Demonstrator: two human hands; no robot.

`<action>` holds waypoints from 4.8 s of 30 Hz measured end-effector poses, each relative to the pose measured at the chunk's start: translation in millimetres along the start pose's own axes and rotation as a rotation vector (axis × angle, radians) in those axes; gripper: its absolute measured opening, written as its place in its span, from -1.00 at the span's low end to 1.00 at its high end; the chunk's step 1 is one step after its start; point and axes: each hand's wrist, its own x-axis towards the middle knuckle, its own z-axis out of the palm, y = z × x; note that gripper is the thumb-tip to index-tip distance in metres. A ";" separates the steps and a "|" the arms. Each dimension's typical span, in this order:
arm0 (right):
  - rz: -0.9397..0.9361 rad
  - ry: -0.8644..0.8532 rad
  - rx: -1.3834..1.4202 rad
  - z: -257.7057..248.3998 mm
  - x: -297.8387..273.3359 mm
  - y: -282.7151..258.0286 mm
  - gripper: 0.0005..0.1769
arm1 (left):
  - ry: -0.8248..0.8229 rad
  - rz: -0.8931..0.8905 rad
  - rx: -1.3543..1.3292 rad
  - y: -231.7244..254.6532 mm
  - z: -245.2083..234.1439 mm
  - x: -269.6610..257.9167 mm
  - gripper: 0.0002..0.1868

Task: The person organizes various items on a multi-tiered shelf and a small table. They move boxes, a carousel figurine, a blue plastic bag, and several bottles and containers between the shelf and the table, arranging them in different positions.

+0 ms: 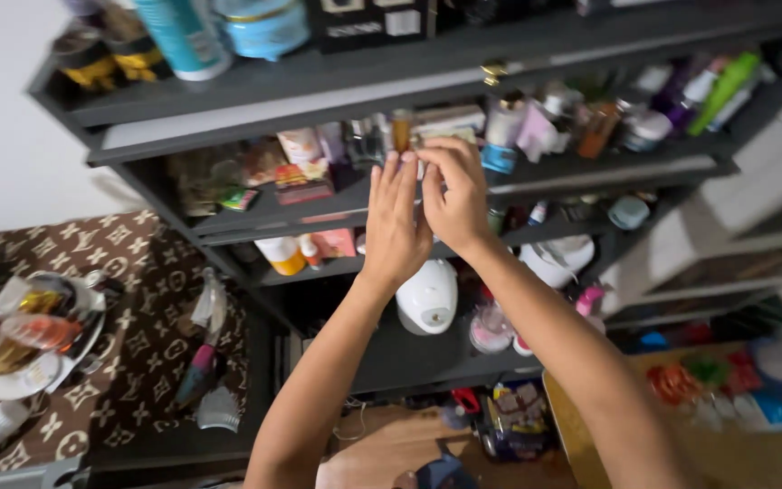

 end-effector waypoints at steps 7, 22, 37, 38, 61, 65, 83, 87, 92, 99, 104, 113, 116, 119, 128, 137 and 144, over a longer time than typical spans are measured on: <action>0.060 0.018 -0.059 -42.3 -64.6 37.6 -0.80 | -0.169 -0.078 -0.225 23.8 53.9 -43.7 -0.25; 0.152 -0.001 -0.120 12.6 -350.2 54.3 -0.82 | -0.091 -0.025 -0.460 -31.1 111.3 -324.6 -0.35; 0.311 -0.350 -0.369 73.3 -477.8 -49.9 -0.48 | -0.239 -0.099 -0.662 -76.7 26.0 -471.5 -0.20; 0.350 -0.347 -0.354 74.1 -476.0 -56.8 -0.49 | -0.252 -0.112 -0.677 -76.7 21.7 -472.5 -0.20; 0.592 -0.262 -0.270 -37.1 -593.4 -167.3 -0.40 | -0.445 -0.187 -0.884 55.8 -28.8 -571.3 -0.14; 0.528 -0.326 -0.294 -45.9 -597.9 -174.3 -0.39 | -0.472 -0.225 -0.944 65.5 -43.7 -574.1 -0.10; 0.431 -0.610 -0.200 32.1 -557.3 -105.7 -0.38 | -0.376 -0.397 -0.853 -17.5 -41.6 -561.9 -0.09; 0.466 -0.550 -0.070 59.1 -552.7 -45.8 -0.40 | -0.352 -0.420 -0.795 -55.6 -15.5 -543.0 -0.13; 0.531 -0.368 -0.011 98.6 -525.5 47.3 -0.60 | -0.357 -0.349 -0.858 -123.8 36.2 -513.1 -0.23; 0.507 -0.006 0.030 118.9 -448.6 162.0 -0.72 | -0.414 -0.454 -0.822 -187.1 70.9 -449.5 -0.26; 0.431 0.218 -0.188 83.7 -399.2 237.5 -0.74 | -0.382 -0.453 -0.962 -203.2 99.9 -429.4 -0.29; 0.335 0.405 -0.527 52.3 -305.8 327.7 -0.36 | -0.432 -0.423 -0.957 -207.0 128.0 -398.2 -0.36; 0.329 0.357 -0.625 54.1 -299.1 343.6 -0.30 | -0.419 -0.435 -0.938 -203.4 135.5 -386.8 -0.37; 0.340 0.336 -0.654 55.5 -299.8 358.5 -0.33 | -0.411 -0.431 -0.922 -196.3 148.4 -379.7 -0.39; 0.324 0.320 -0.544 45.2 -297.8 364.9 -0.47 | -0.418 -0.432 -0.887 -135.8 207.5 -372.5 -0.42; 0.339 0.347 -0.089 21.6 -310.0 336.5 -0.57 | -0.495 -0.420 -0.867 -117.5 253.9 -363.5 -0.42; 0.412 0.212 0.187 -27.7 -351.5 324.2 -0.54 | -0.389 -0.360 -1.158 -96.8 310.0 -341.0 -0.31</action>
